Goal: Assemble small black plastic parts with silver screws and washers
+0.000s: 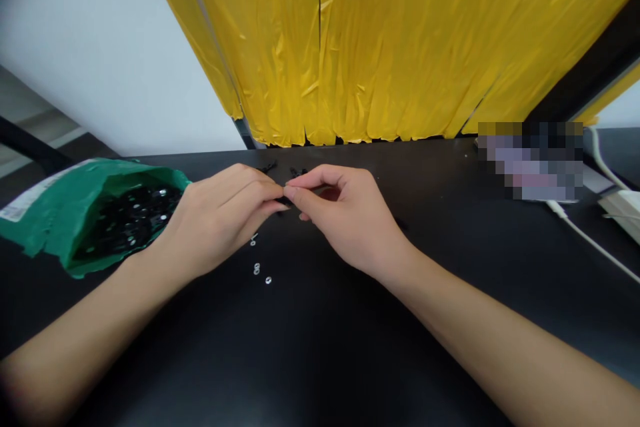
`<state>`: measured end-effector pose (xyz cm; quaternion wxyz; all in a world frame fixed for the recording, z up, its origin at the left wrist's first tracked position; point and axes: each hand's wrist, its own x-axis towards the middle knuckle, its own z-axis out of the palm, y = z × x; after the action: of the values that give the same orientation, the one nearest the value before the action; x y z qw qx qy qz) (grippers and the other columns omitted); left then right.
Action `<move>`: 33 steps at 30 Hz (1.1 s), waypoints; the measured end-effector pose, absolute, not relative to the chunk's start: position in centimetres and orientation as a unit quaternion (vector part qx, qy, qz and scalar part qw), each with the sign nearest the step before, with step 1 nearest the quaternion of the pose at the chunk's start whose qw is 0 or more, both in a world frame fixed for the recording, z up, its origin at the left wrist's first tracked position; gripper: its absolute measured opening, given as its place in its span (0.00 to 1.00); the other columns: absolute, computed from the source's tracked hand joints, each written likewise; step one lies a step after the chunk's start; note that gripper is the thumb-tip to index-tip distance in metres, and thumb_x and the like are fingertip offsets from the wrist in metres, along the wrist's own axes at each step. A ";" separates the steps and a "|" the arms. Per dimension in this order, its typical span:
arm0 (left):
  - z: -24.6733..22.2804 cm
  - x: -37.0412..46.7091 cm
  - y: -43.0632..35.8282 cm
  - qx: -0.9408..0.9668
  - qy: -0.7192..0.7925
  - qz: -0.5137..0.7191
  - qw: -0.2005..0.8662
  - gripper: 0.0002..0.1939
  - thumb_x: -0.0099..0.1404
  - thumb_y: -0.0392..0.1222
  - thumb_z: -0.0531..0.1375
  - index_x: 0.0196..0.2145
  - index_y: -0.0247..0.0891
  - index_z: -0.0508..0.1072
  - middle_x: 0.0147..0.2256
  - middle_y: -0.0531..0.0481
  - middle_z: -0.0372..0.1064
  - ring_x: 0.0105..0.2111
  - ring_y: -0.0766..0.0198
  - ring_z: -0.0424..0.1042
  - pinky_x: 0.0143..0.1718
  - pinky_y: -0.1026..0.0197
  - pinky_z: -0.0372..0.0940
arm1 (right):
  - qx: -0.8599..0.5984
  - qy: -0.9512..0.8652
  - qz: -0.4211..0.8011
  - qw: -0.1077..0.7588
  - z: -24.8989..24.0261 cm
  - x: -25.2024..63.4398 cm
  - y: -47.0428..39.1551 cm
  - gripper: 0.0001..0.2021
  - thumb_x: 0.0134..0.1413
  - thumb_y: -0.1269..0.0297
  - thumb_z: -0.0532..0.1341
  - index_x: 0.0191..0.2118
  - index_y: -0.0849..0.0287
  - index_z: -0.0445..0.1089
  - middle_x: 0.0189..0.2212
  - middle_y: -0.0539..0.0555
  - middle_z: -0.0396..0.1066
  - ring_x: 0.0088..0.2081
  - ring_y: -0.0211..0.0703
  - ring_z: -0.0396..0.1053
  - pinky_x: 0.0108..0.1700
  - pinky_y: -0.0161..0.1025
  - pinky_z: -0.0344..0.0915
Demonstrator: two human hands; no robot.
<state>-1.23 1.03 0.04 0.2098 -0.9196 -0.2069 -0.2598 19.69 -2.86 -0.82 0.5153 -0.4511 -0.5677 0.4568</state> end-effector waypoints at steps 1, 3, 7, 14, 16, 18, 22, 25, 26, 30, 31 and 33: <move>0.1 -1.3 1.0 -0.920 -0.210 -0.258 0.206 0.08 0.77 0.40 0.59 0.43 0.33 0.75 0.37 0.45 0.78 0.38 0.54 0.77 0.38 0.55 0.74 | -0.450 -0.574 0.454 0.512 -0.8 19.7 -2.9 0.05 0.58 0.62 0.73 0.36 0.57 0.83 0.31 0.50 0.80 0.31 0.36 0.73 0.35 0.35 0.68; 0.1 -1.3 1.0 -0.921 -0.213 -0.255 0.202 0.08 0.77 0.40 0.59 0.43 0.33 0.75 0.37 0.45 0.77 0.38 0.54 0.77 0.38 0.54 0.75 | -0.447 -0.579 0.459 0.504 -0.7 19.8 -2.9 0.04 0.58 0.63 0.73 0.35 0.57 0.83 0.30 0.50 0.80 0.31 0.36 0.72 0.36 0.35 0.68; 0.1 -1.3 1.0 -0.922 -0.200 -0.255 0.211 0.06 0.76 0.39 0.60 0.45 0.33 0.75 0.38 0.45 0.78 0.39 0.54 0.77 0.39 0.54 0.75 | -0.440 -0.536 0.530 0.489 -0.5 20.1 -2.9 0.06 0.56 0.60 0.74 0.36 0.56 0.83 0.29 0.49 0.78 0.31 0.35 0.72 0.35 0.33 0.68; 0.2 -1.4 1.0 -0.916 -0.184 -0.260 0.243 0.07 0.77 0.40 0.58 0.47 0.35 0.75 0.38 0.45 0.78 0.38 0.56 0.76 0.38 0.55 0.73 | -0.430 -0.444 0.646 0.448 -0.6 20.6 -2.9 0.08 0.52 0.62 0.76 0.39 0.54 0.83 0.34 0.48 0.78 0.32 0.32 0.72 0.36 0.30 0.70; 0.1 -1.4 0.9 -0.914 -0.192 -0.261 0.244 0.08 0.78 0.41 0.57 0.47 0.36 0.75 0.38 0.45 0.79 0.38 0.56 0.77 0.38 0.55 0.73 | -0.433 -0.444 0.644 0.449 -0.6 20.6 -2.9 0.09 0.53 0.61 0.77 0.40 0.54 0.83 0.35 0.49 0.79 0.32 0.32 0.73 0.36 0.30 0.71; -0.1 -1.3 0.9 -0.910 -0.204 -0.264 0.244 0.09 0.78 0.42 0.57 0.46 0.37 0.76 0.38 0.45 0.79 0.38 0.56 0.77 0.38 0.55 0.73 | -0.442 -0.442 0.636 0.453 -0.6 20.5 -2.8 0.09 0.54 0.60 0.76 0.40 0.54 0.84 0.36 0.50 0.80 0.32 0.32 0.72 0.35 0.29 0.70; -0.5 -1.0 0.7 -0.905 -0.238 -0.274 0.223 0.10 0.78 0.45 0.58 0.44 0.38 0.77 0.38 0.45 0.80 0.39 0.54 0.79 0.38 0.54 0.73 | -0.452 -0.423 0.640 0.456 -0.8 20.5 -2.7 0.06 0.57 0.62 0.74 0.40 0.54 0.84 0.38 0.51 0.80 0.30 0.30 0.72 0.34 0.29 0.70; -0.7 -1.0 0.6 -0.904 -0.250 -0.276 0.209 0.10 0.78 0.46 0.58 0.43 0.40 0.77 0.38 0.46 0.80 0.39 0.54 0.79 0.38 0.53 0.74 | -0.443 -0.421 0.649 0.454 -0.9 20.7 -2.5 0.06 0.58 0.63 0.74 0.41 0.54 0.84 0.38 0.51 0.80 0.30 0.31 0.72 0.34 0.30 0.71; -0.7 -1.0 0.6 -0.905 -0.249 -0.278 0.205 0.09 0.78 0.46 0.59 0.43 0.41 0.76 0.38 0.47 0.80 0.39 0.54 0.79 0.39 0.53 0.74 | -0.441 -0.422 0.651 0.452 -0.9 20.7 -2.5 0.06 0.57 0.63 0.74 0.41 0.55 0.84 0.38 0.51 0.80 0.30 0.32 0.73 0.34 0.30 0.71; -0.7 -1.1 0.7 -0.905 -0.216 -0.312 0.191 0.07 0.76 0.44 0.60 0.43 0.39 0.75 0.37 0.47 0.80 0.38 0.54 0.79 0.39 0.53 0.75 | -0.440 -0.428 0.650 0.448 -0.7 20.8 -2.4 0.08 0.53 0.61 0.77 0.35 0.56 0.82 0.35 0.50 0.79 0.30 0.33 0.74 0.34 0.32 0.71; -0.7 -1.2 0.8 -0.906 -0.208 -0.317 0.187 0.06 0.76 0.43 0.61 0.43 0.38 0.75 0.37 0.46 0.80 0.38 0.54 0.79 0.40 0.52 0.75 | -0.439 -0.429 0.650 0.448 -0.7 20.8 -2.5 0.09 0.51 0.61 0.78 0.34 0.57 0.81 0.34 0.50 0.79 0.30 0.34 0.74 0.34 0.32 0.71; -0.6 -1.2 0.7 -0.911 -0.209 -0.309 0.176 0.05 0.76 0.43 0.61 0.44 0.39 0.75 0.38 0.46 0.79 0.39 0.54 0.79 0.41 0.51 0.75 | -0.435 -0.431 0.652 0.448 -0.7 20.7 -2.5 0.11 0.47 0.62 0.79 0.32 0.57 0.79 0.33 0.49 0.78 0.31 0.34 0.74 0.34 0.32 0.71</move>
<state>-1.20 0.70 -0.59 0.1760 -0.9111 -0.2092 -0.3085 20.75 -2.52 -0.71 0.4477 -0.4347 -0.4307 0.6520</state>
